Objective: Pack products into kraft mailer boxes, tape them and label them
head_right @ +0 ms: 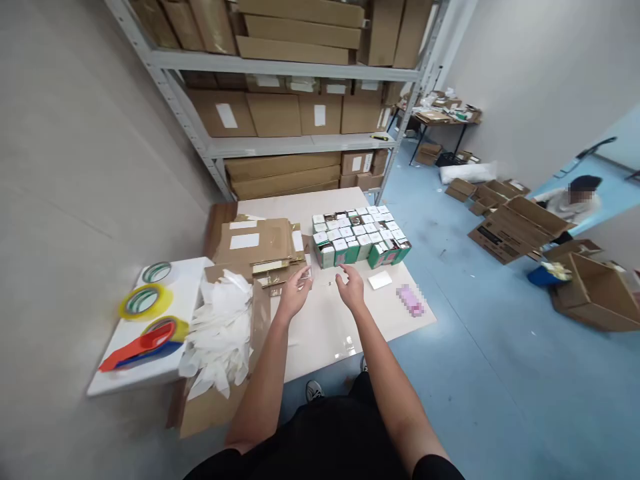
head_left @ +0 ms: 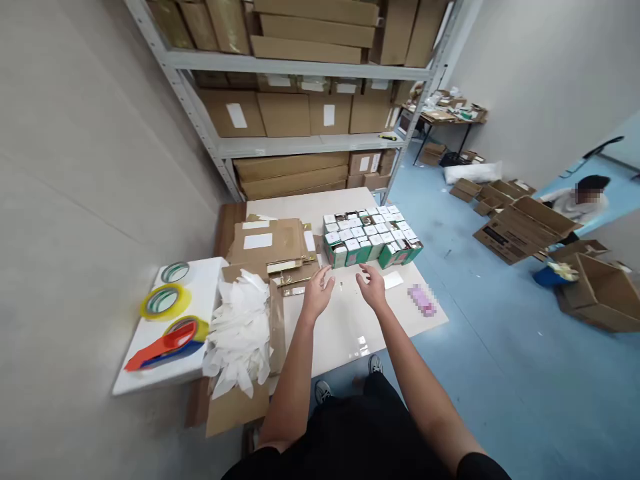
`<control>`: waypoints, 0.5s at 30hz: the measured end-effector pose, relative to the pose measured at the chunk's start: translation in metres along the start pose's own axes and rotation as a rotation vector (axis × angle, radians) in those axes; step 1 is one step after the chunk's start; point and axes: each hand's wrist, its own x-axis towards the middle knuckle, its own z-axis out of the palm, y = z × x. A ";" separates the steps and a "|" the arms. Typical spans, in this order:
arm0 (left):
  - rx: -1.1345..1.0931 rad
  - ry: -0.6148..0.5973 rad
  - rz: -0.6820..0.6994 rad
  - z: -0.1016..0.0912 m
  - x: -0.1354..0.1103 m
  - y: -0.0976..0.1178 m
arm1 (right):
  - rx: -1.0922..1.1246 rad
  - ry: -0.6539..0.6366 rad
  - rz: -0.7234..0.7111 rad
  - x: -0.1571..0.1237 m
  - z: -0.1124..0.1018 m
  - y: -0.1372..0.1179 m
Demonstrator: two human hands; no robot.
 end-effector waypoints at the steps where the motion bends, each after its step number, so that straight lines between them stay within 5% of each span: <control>1: -0.001 -0.029 -0.001 0.013 0.005 0.002 | 0.006 0.034 0.032 0.005 -0.013 0.011; 7: 0.060 -0.072 -0.042 0.075 0.031 -0.006 | 0.042 0.126 0.133 0.054 -0.061 0.075; 15: 0.230 -0.036 -0.126 0.164 0.084 -0.015 | 0.073 -0.011 0.200 0.150 -0.093 0.166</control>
